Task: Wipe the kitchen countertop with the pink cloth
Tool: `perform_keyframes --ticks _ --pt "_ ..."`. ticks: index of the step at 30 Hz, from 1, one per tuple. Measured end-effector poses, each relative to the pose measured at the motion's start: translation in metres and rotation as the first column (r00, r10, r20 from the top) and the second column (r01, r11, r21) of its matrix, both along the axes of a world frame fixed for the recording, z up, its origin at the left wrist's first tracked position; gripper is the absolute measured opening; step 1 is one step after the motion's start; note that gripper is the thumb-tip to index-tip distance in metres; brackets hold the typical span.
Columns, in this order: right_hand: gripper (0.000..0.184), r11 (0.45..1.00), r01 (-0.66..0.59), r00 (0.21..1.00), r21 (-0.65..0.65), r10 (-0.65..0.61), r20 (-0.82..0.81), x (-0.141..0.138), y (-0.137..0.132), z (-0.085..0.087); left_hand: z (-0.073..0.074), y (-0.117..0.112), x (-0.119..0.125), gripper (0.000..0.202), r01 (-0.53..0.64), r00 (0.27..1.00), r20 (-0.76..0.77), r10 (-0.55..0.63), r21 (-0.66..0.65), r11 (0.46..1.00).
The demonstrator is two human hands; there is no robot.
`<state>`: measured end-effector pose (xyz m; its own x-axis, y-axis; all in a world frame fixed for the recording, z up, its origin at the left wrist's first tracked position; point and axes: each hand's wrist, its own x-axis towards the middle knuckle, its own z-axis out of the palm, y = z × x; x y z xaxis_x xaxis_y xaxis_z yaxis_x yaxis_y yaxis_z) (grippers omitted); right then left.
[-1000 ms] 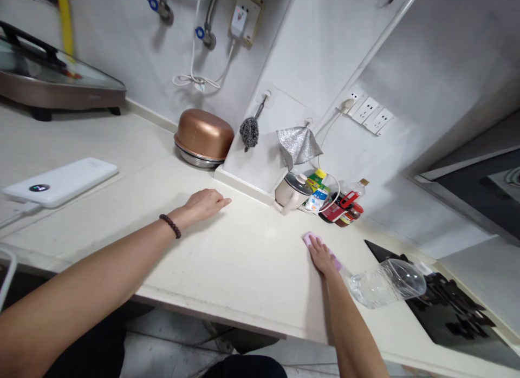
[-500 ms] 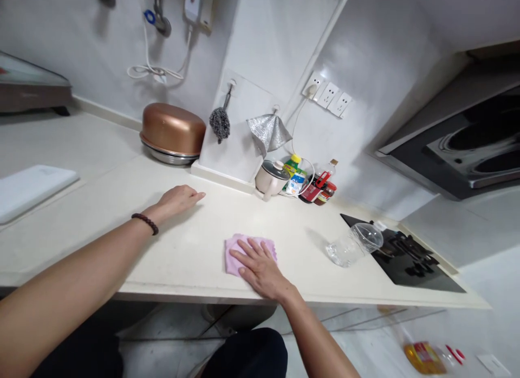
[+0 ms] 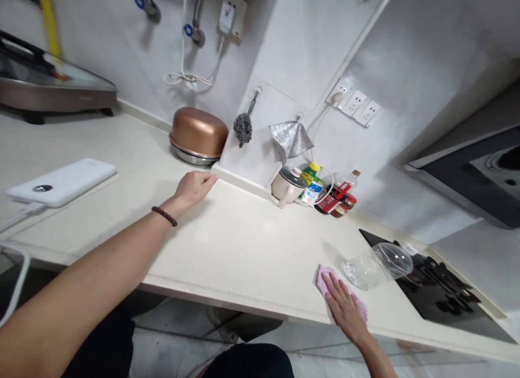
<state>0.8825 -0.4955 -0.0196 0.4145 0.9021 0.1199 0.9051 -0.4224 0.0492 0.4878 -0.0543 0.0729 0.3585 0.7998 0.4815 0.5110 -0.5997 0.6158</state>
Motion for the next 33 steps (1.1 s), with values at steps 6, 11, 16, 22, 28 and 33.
perform_keyframes --ticks 6,11,16,22,28,33 --pt "0.055 0.959 -0.252 0.962 -0.129 0.233 -0.145 -0.099 0.068 0.019 0.006 0.004 -0.003 0.052 -0.052 0.947 0.317 0.045 0.012 0.999" --pt "0.054 0.872 -0.471 0.872 -0.131 0.438 -0.219 -0.152 0.158 0.033 0.004 0.0 0.0 0.052 0.012 0.905 0.426 -0.018 0.016 1.0" --pt "0.055 0.856 -0.515 0.843 -0.043 0.496 -0.209 -0.144 0.266 0.025 0.007 -0.001 0.003 0.053 0.079 0.826 0.562 -0.044 -0.038 0.996" --pt "0.061 0.879 -0.475 0.852 0.042 0.472 -0.226 -0.15 0.403 0.012 0.012 0.006 0.005 0.051 0.167 0.574 0.819 0.024 -0.145 0.975" --pt "0.066 0.914 -0.406 0.864 0.013 0.388 -0.32 -0.202 0.485 0.016 0.016 0.012 0.002 0.048 0.195 0.445 0.885 0.135 -0.243 0.95" --pt "0.067 0.85 -0.524 0.817 -0.047 0.486 -0.31 -0.251 0.474 0.019 0.015 0.016 0.001 0.049 0.176 0.461 0.875 0.147 -0.253 0.951"
